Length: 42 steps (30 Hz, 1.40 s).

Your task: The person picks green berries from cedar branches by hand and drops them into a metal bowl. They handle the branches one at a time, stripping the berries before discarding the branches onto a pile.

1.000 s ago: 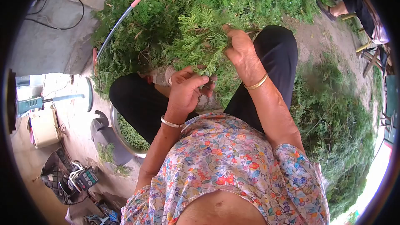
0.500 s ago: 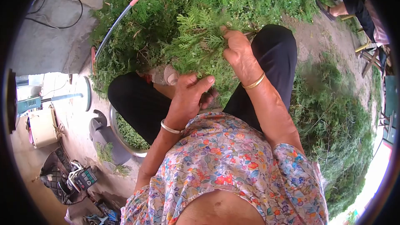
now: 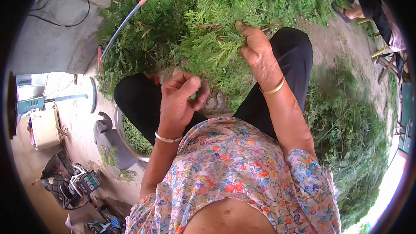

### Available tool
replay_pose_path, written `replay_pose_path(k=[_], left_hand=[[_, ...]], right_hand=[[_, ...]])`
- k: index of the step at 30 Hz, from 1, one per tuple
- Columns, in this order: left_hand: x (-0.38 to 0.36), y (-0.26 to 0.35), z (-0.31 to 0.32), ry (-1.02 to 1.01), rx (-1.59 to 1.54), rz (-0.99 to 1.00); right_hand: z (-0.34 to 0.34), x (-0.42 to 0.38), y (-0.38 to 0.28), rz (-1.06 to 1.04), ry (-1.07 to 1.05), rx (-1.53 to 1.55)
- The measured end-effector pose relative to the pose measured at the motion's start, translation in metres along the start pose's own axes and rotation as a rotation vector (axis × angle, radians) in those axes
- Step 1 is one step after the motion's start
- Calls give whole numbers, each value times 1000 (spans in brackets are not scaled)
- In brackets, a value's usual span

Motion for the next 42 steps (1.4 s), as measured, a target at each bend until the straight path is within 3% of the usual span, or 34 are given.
replay_pose_path(k=[1, 3, 4, 8, 10, 14, 17, 19, 23, 25, 26, 27, 28, 31, 33, 34, 35, 37, 38, 40, 42], left_hand=[[4, -4, 4, -1, 1, 2], [14, -8, 8, 70, 373, 174], [20, -14, 8, 103, 407, 247], [31, -26, 12, 110, 440, 190], [33, -28, 13, 127, 252, 125], [24, -23, 9, 31, 207, 29], [6, -12, 5, 8, 122, -91], [-7, 6, -6, 16, -24, -25], [-44, 69, -62, -54, -149, 207], [-72, 96, -90, 132, -172, 325], [-87, 108, -109, 245, -130, 374], [-99, 117, -126, 354, -148, 438], [-108, 124, -146, 456, -33, 509], [-137, 131, -203, 634, 185, 633], [-156, 130, -232, 944, 767, 576], [-164, 129, -247, 946, 858, 597], [-171, 125, -261, 955, 850, 597], [-192, 111, -281, 1172, 580, 647], [-197, 102, -292, 1179, 571, 646], [-204, 83, -311, 1163, 234, 678], [-212, 69, -320, 1180, 198, 613]], right_hand=[[-1, 2, 2, 4, -21, -32], [-1, -2, 2, -3, 3, -61], [1, -4, 2, 9, 21, -75], [12, -16, 1, 45, -20, -78], [2, -3, 8, 33, -47, -78], [-1, 3, 8, 13, -151, -14], [-17, 21, 9, 5, -78, 67], [-9, 10, 2, -36, 12, 63], [-1, -6, 3, 25, -154, 69], [-21, 6, 20, -448, -383, -73], [-16, -10, 18, -842, -548, -263], [31, -48, -3, -307, -298, -137], [9, -9, 1, 98, -367, 41], [9, -8, 1, 2, -198, 17], [19, -23, 0, -255, -362, -91], [17, -18, 0, -247, -371, -97], [7, -9, 0, -144, -312, -82], [-1, -2, 2, -39, -253, -77], [-1, -2, 3, -3, -240, -95], [5, -6, 5, 23, -237, -119], [1, -1, 5, 10, -265, -144]])
Point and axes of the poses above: each hand's wrist, its own x-axis towards the middle knuckle, its own z-axis out of the palm, y = z × x, the point moved 3 cm from there along x, towards the middle knuckle, and after that the axes turned 11 degrees about -x, right-handed, at the moved point
